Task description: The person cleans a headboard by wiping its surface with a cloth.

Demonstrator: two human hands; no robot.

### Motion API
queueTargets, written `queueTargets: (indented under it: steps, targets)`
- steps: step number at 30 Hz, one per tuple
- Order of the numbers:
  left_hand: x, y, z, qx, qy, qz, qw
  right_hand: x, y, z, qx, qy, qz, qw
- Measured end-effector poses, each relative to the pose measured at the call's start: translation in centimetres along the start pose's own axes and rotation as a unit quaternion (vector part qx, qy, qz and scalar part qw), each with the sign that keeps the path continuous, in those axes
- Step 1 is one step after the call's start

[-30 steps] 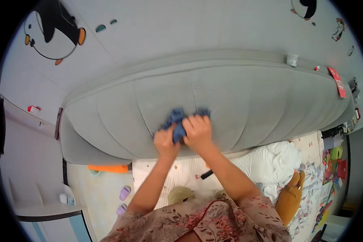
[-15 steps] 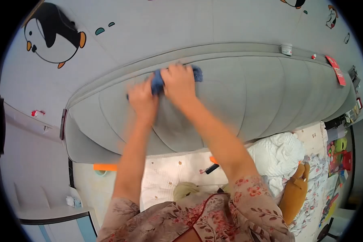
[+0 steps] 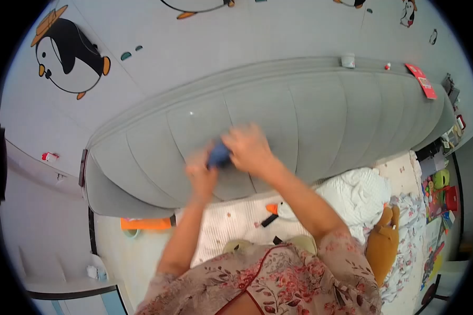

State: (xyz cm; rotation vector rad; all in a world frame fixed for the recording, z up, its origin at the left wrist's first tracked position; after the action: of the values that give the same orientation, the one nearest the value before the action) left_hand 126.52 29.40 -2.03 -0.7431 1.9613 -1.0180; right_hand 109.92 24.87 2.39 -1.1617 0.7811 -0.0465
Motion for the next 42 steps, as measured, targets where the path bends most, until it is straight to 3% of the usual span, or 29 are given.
queueTargets:
  steps: [3,5,7,11,14,18,20,22,24,25,26,28,30,32,33,34,37,38,40,42]
  targets:
    - [0.0,-11.1,0.6,0.062,-0.096,-0.02,0.993,0.3,-9.3,-2.0,-0.017,0.037,-0.115,0.993]
    - [0.7,-12.8,1.9,0.094,-0.105,-0.037,0.989,3.5,-11.0,-3.5,0.008,0.059,-0.13,0.99]
    - [3.8,-10.2,4.5,0.077,-0.198,0.014,0.977,5.8,-9.0,-4.9,0.037,0.093,-0.134,0.986]
    - [3.8,-1.5,2.1,0.075,-0.124,-0.018,0.989,5.3,-0.3,-2.5,0.037,0.016,-0.172,0.984]
    - [4.3,3.4,1.8,0.064,-0.083,-0.034,0.994,3.8,3.4,-1.4,0.056,0.017,-0.111,0.992]
    - [4.6,11.8,2.3,0.058,-0.025,0.052,0.997,4.3,10.4,-0.8,0.062,0.013,-0.065,0.996]
    - [5.8,15.6,2.0,-0.066,-0.004,0.072,0.995,2.9,12.4,-1.3,0.084,0.015,-0.007,0.996]
    - [6.0,14.7,-0.9,-0.238,0.066,0.167,0.955,1.2,13.2,-1.6,0.102,0.032,0.018,0.994]
    - [6.7,12.2,-3.9,-0.242,0.124,0.174,0.947,-0.6,14.2,-3.2,0.267,-0.019,0.002,0.964]
    - [6.8,10.9,-5.7,-0.26,0.171,0.181,0.933,-2.0,13.8,-3.6,0.266,-0.011,-0.001,0.964]
    - [6.7,8.5,-8.3,-0.247,0.152,0.215,0.933,-4.0,13.3,-4.0,0.316,-0.017,-0.057,0.947]
    - [8.8,6.2,-10.5,-0.125,0.16,0.157,0.966,-6.7,12.6,-5.1,0.363,-0.021,-0.112,0.925]
    - [10.4,2.6,-13.8,0.002,0.154,0.112,0.982,-9.0,11.3,-7.0,0.373,-0.037,-0.294,0.879]
    - [11.9,0.2,-15.2,0.019,0.144,0.148,0.978,-9.3,10.9,-8.4,0.429,-0.046,-0.343,0.834]
    - [13.0,0.2,-15.2,0.032,0.138,0.122,0.982,-8.5,11.2,-9.1,0.47,-0.067,-0.333,0.814]
    - [13.9,0.7,-14.3,-0.013,0.123,0.147,0.981,-7.1,11.7,-9.4,0.482,-0.055,-0.331,0.809]
    - [11.6,2.7,-12.0,-0.074,0.118,0.097,0.986,-1.8,12.4,-7.3,0.528,-0.174,-0.363,0.748]
    - [9.4,3.0,-11.0,-0.094,0.087,0.072,0.989,-0.7,12.3,-5.7,0.522,-0.204,-0.332,0.759]
    - [6.9,4.8,-9.4,-0.257,0.118,0.105,0.953,0.7,12.7,-3.8,0.549,-0.286,-0.216,0.755]
    - [4.5,6.6,-7.2,-0.315,0.125,0.074,0.938,2.4,11.8,-1.8,0.522,-0.308,-0.156,0.78]
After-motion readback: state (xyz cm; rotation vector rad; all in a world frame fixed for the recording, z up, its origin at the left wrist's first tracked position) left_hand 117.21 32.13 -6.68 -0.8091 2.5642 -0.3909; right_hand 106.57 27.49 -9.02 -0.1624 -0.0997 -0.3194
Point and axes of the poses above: each hand's wrist, its own y-axis away from the middle knuckle, its own x-axis out of the palm, z = x × y, the point moved 3 cm from there along -y, towards the middle knuckle, and after that the axes turned 14 degrees about -z, right-handed, at the moved point
